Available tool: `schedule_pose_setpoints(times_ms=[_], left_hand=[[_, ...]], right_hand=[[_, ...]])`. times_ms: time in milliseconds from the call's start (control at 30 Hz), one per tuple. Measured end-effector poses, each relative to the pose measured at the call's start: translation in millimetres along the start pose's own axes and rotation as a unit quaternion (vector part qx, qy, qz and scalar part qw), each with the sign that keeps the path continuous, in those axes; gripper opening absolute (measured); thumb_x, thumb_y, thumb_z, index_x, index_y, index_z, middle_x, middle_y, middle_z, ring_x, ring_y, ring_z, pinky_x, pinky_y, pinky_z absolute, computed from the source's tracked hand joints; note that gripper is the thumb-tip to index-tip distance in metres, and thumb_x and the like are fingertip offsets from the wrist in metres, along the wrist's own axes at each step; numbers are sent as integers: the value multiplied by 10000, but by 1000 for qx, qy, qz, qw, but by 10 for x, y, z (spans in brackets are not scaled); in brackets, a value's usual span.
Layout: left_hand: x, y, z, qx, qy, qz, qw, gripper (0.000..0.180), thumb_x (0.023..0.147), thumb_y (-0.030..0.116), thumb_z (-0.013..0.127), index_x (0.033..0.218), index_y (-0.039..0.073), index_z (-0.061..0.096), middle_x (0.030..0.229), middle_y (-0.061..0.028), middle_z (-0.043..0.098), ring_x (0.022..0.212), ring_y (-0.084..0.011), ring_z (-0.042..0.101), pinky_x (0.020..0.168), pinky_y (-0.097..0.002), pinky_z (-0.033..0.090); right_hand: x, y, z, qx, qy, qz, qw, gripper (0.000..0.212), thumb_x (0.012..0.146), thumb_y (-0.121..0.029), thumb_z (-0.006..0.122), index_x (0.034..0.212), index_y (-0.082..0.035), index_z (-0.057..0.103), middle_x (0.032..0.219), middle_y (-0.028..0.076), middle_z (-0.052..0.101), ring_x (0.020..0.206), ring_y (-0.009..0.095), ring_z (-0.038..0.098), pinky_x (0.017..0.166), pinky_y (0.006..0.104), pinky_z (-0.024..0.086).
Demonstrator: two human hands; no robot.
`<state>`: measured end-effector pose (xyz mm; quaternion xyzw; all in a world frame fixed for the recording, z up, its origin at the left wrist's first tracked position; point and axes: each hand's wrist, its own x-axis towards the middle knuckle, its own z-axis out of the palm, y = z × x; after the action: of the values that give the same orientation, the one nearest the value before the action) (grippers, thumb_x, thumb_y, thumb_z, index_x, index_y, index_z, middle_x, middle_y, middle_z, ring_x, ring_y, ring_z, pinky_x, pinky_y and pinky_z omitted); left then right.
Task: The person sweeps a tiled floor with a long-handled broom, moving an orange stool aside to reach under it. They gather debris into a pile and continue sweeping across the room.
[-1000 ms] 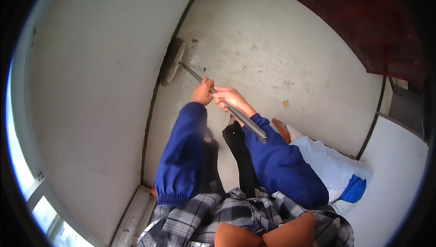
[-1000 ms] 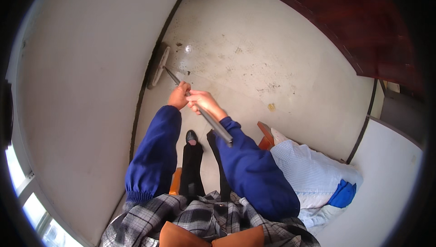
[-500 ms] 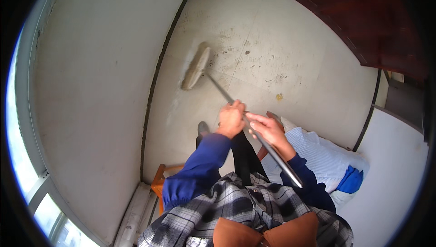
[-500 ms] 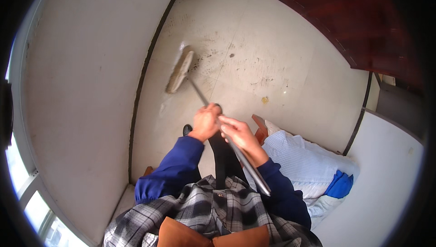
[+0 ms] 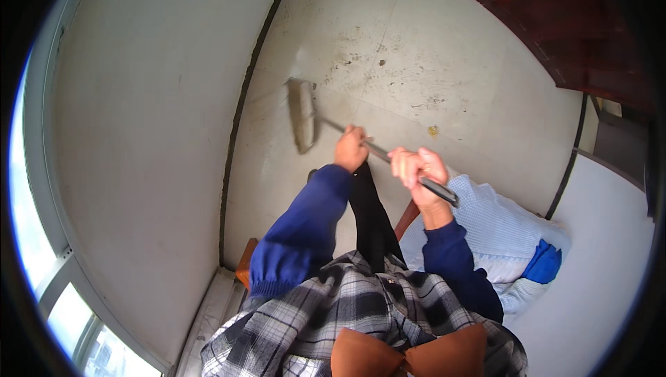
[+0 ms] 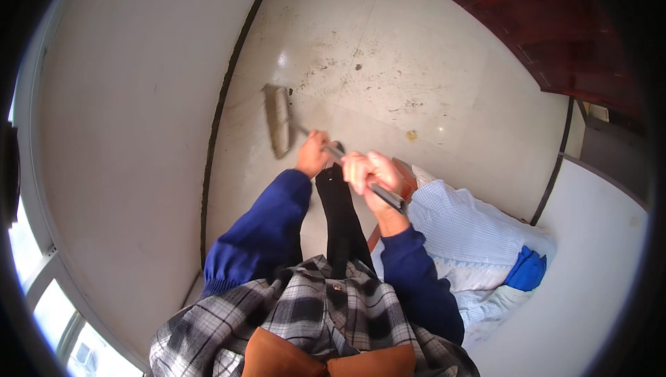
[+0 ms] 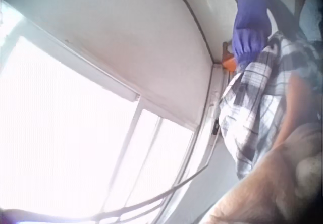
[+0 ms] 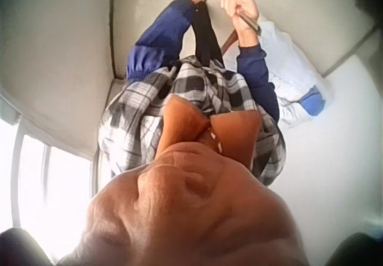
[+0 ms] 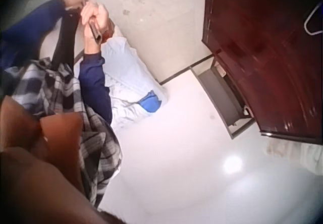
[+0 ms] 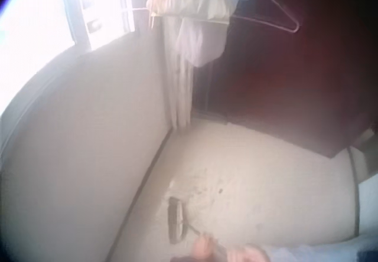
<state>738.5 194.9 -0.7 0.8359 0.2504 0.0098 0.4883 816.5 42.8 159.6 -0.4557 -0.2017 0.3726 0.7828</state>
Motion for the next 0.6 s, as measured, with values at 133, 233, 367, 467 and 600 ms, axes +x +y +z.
schedule_pose_setpoints(times_ms=[133,233,367,467,600], left_hand=[[182,579,174,-44,-31,53,997,202,872,192,726,875,54,579,962,-129,598,872,-409,621,742,-447,481],[118,999,37,-58,-61,81,993,183,869,222,716,842,83,601,932,-98,619,852,-367,639,751,-444,433],[-94,1092,-186,14,-9,87,996,139,879,219,689,843,106,618,904,-82,630,851,-336,649,771,-423,409],[-109,911,-392,75,1,28,997,157,880,243,678,841,96,638,910,-86,635,847,-334,654,759,-457,425],[257,502,-124,114,-3,-6,993,199,871,276,691,845,85,640,911,-87,639,853,-346,652,771,-476,443]], right_hand=[[-90,-549,285,-137,4,-9,991,594,1025,-324,221,502,-115,410,495,51,429,615,217,458,897,392,374],[-207,-754,537,-183,6,-53,982,583,1019,-308,243,520,-94,456,511,57,439,590,209,438,870,383,366],[-312,-968,580,-104,-60,-153,981,479,985,-376,362,658,-65,526,650,63,536,685,238,500,916,422,367],[-293,-947,602,-100,14,-117,988,347,923,-351,502,769,-48,569,730,75,571,803,265,561,1018,473,351],[-40,-793,80,-158,-15,-16,987,186,789,-195,713,826,-57,593,767,46,583,853,230,613,1044,469,385]])
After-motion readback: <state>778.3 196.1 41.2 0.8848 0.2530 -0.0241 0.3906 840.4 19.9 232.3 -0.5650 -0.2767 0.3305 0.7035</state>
